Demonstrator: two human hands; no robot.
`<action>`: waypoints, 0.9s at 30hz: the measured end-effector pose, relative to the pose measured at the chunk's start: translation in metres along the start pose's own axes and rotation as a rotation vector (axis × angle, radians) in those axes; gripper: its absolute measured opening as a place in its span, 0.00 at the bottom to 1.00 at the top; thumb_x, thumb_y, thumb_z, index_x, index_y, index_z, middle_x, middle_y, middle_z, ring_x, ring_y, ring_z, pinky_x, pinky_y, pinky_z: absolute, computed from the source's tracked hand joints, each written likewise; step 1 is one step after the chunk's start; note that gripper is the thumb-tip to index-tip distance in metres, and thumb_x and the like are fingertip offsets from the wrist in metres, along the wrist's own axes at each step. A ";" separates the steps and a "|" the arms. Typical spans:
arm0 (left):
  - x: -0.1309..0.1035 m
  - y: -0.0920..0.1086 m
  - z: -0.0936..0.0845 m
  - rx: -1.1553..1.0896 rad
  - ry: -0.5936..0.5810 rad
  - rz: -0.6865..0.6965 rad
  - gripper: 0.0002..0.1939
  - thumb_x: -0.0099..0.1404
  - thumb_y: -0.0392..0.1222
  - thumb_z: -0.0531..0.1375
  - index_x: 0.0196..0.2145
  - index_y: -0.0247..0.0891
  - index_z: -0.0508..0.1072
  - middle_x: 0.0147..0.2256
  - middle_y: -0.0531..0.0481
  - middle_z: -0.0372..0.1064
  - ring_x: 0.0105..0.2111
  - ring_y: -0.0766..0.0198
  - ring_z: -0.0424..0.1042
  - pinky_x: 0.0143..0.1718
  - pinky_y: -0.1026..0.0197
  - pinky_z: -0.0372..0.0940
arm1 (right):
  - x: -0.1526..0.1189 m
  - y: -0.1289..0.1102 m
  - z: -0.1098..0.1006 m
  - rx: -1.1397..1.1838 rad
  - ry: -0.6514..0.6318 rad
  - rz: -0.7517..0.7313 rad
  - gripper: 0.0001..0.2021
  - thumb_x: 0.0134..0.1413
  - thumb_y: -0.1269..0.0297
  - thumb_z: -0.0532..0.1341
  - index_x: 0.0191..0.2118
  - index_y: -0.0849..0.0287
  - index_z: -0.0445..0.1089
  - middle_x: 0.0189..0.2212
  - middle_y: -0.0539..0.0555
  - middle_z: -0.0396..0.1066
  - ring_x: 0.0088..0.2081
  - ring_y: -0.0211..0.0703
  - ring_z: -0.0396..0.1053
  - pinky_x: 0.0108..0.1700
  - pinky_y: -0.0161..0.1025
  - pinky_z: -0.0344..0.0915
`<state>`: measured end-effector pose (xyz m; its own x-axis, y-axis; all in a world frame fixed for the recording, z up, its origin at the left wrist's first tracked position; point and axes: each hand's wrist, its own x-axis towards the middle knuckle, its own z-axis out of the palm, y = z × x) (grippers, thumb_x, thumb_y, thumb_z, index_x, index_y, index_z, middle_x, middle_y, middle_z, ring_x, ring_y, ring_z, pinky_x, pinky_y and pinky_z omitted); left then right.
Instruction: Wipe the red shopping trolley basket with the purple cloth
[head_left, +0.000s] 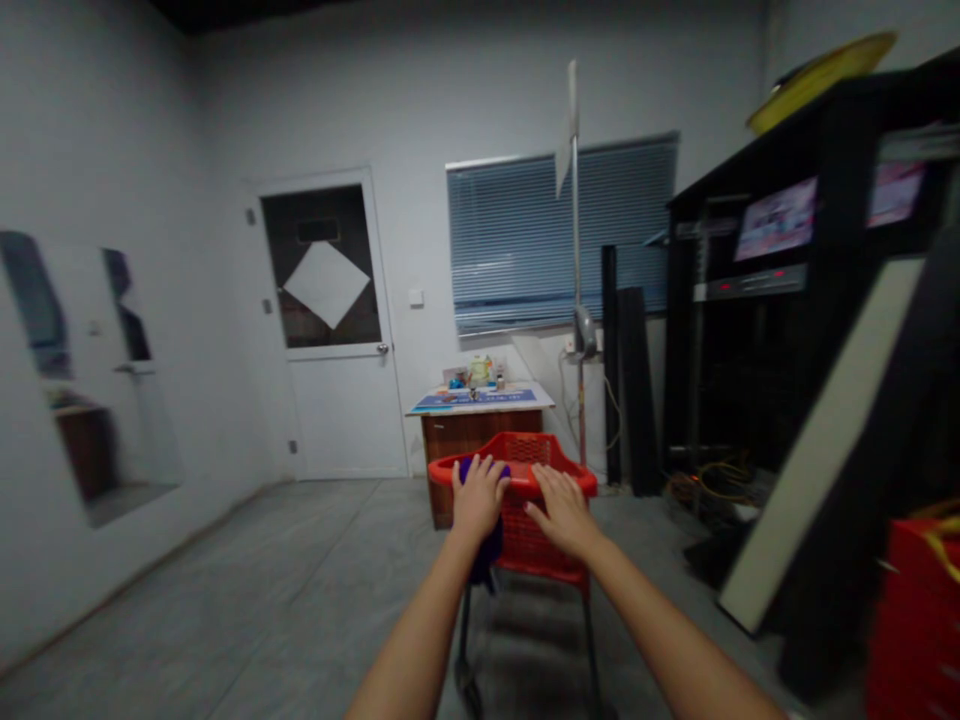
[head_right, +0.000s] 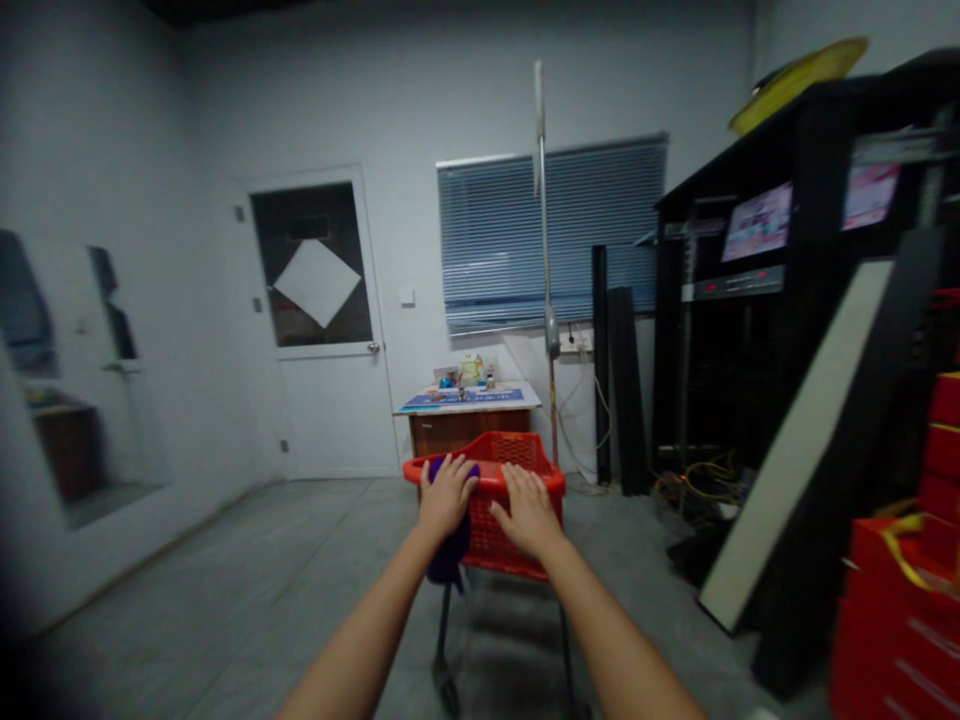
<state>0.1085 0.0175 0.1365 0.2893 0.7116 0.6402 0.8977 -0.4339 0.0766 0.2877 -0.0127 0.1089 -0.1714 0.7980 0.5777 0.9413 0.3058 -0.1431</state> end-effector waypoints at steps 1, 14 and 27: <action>0.000 0.000 0.000 0.004 0.002 -0.004 0.18 0.72 0.48 0.48 0.56 0.53 0.66 0.59 0.50 0.63 0.62 0.54 0.54 0.63 0.37 0.36 | 0.000 -0.001 0.000 0.002 -0.004 0.003 0.32 0.61 0.52 0.50 0.66 0.62 0.49 0.65 0.60 0.52 0.65 0.48 0.47 0.66 0.53 0.42; 0.004 -0.005 -0.002 -0.011 -0.043 0.031 0.17 0.72 0.49 0.48 0.55 0.54 0.66 0.59 0.52 0.64 0.62 0.53 0.55 0.63 0.37 0.37 | -0.001 -0.004 -0.004 -0.027 0.009 -0.004 0.37 0.59 0.43 0.50 0.68 0.59 0.45 0.67 0.58 0.45 0.67 0.49 0.41 0.66 0.52 0.41; 0.003 0.008 -0.004 0.001 0.008 0.010 0.17 0.72 0.48 0.47 0.54 0.51 0.68 0.57 0.51 0.66 0.61 0.51 0.57 0.62 0.38 0.42 | -0.007 -0.007 -0.008 -0.123 0.061 0.099 0.35 0.56 0.41 0.55 0.66 0.49 0.51 0.69 0.53 0.37 0.68 0.59 0.30 0.65 0.58 0.38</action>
<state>0.1153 0.0142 0.1417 0.2952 0.7029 0.6471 0.8952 -0.4402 0.0697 0.2846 -0.0247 0.1126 -0.0613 0.7869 0.6141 0.9819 0.1580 -0.1045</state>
